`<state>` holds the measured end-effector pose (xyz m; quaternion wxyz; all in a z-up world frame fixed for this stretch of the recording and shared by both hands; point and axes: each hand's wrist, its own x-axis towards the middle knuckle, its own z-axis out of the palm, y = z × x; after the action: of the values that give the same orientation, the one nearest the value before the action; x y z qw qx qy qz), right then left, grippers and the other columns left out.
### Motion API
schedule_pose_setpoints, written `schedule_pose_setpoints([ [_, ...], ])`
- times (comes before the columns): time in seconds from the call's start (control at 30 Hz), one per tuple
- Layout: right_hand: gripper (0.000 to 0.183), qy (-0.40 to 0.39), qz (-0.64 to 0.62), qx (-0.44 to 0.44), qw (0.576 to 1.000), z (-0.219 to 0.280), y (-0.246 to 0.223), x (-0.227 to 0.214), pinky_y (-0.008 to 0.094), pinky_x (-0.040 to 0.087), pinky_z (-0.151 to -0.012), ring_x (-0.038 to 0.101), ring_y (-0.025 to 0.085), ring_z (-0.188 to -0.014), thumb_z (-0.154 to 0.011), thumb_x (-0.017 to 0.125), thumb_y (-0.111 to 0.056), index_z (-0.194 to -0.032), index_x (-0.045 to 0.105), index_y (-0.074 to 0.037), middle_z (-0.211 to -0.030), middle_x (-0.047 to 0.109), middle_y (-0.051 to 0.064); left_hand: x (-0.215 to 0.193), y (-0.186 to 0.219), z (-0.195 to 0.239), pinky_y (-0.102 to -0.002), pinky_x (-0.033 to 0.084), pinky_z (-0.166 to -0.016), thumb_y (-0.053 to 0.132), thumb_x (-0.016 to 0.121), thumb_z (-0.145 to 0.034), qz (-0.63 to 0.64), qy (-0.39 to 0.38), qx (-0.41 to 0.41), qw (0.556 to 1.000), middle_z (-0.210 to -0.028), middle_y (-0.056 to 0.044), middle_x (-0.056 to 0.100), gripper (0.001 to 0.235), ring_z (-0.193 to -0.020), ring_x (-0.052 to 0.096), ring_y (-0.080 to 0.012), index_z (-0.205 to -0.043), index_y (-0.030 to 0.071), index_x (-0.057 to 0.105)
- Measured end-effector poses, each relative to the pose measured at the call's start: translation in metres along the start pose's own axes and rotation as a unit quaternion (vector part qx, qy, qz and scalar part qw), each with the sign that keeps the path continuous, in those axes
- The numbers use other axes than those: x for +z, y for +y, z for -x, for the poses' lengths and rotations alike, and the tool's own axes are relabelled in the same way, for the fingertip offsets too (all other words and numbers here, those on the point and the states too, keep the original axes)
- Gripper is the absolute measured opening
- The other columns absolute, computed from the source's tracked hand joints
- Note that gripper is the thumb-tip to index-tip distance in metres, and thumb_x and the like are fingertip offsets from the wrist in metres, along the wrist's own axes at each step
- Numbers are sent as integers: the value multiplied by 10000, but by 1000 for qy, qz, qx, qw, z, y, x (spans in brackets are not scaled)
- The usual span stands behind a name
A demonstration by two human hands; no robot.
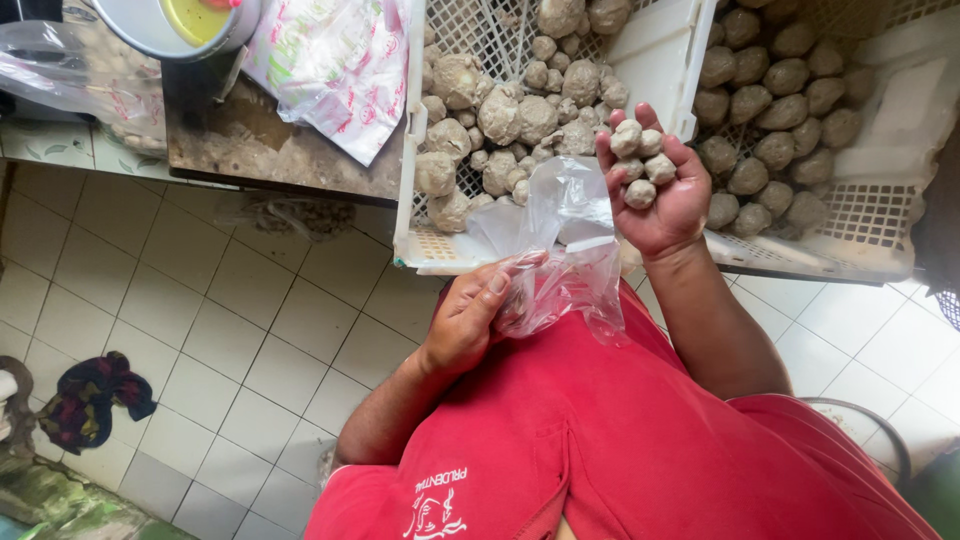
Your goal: The person repeatedly picks small round meatballs from a white plastic crate and places them into a clear plastic bag held open in the other hand. The person continues filling the bag until it is full, then sets it aside.
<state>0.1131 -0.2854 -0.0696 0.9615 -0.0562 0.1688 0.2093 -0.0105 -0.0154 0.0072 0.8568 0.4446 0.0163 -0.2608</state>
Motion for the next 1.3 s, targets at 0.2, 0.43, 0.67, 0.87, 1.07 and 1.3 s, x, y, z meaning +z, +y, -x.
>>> schedule_pose_setpoints([
  [0.2,319,-135,88,10,987,45,4,61,361,623,-960,589,343,-1305,-1157,478,-302,-1322,572,-45,-1386,598,179,1,2,-2,-217,321,-690,266,428,-1155,54,9,28,998,-829,53,473,518,-742,370,-63,-1562,-54,442],
  [0.43,549,-104,98,227,963,79,46,87,415,624,-877,601,447,-1277,-1064,500,-346,-1451,503,42,-1405,588,297,1,11,-12,-318,401,-1198,259,383,-1135,60,-17,41,997,-1516,-81,504,547,-1362,513,-132,-1587,-41,316],
  [0.67,444,64,151,160,973,54,62,36,545,540,-1020,616,389,-1245,-1127,427,-351,-1405,507,-14,-1349,617,176,-4,13,-4,-330,420,-1193,261,389,-1179,92,-40,13,995,-1586,-119,464,556,-1361,527,-148,-1644,-34,313],
  [0.87,575,69,163,155,972,59,57,28,546,524,-1001,643,348,-1170,-1051,405,-384,-1436,552,16,-1308,657,201,-8,11,-2,-266,441,-1026,251,388,-1173,59,-41,-17,997,-1422,-113,552,555,-1114,526,-108,-1652,-24,334],
  [1.07,538,93,160,140,973,57,59,24,543,526,-997,653,340,-1151,-1078,424,-395,-1394,598,3,-1268,673,197,-7,13,-4,-234,458,-1010,254,379,-1159,44,-39,-16,998,-1424,-32,589,529,-1150,558,-75,-1621,-4,349],
  [1.3,440,80,116,110,984,59,50,17,599,517,-1041,640,376,-1225,-1140,433,-401,-1279,588,-14,-1398,631,103,-6,15,-7,-196,441,-860,229,387,-1113,31,-15,-32,999,-1426,73,581,525,-933,495,-39,-1573,-24,365],
])
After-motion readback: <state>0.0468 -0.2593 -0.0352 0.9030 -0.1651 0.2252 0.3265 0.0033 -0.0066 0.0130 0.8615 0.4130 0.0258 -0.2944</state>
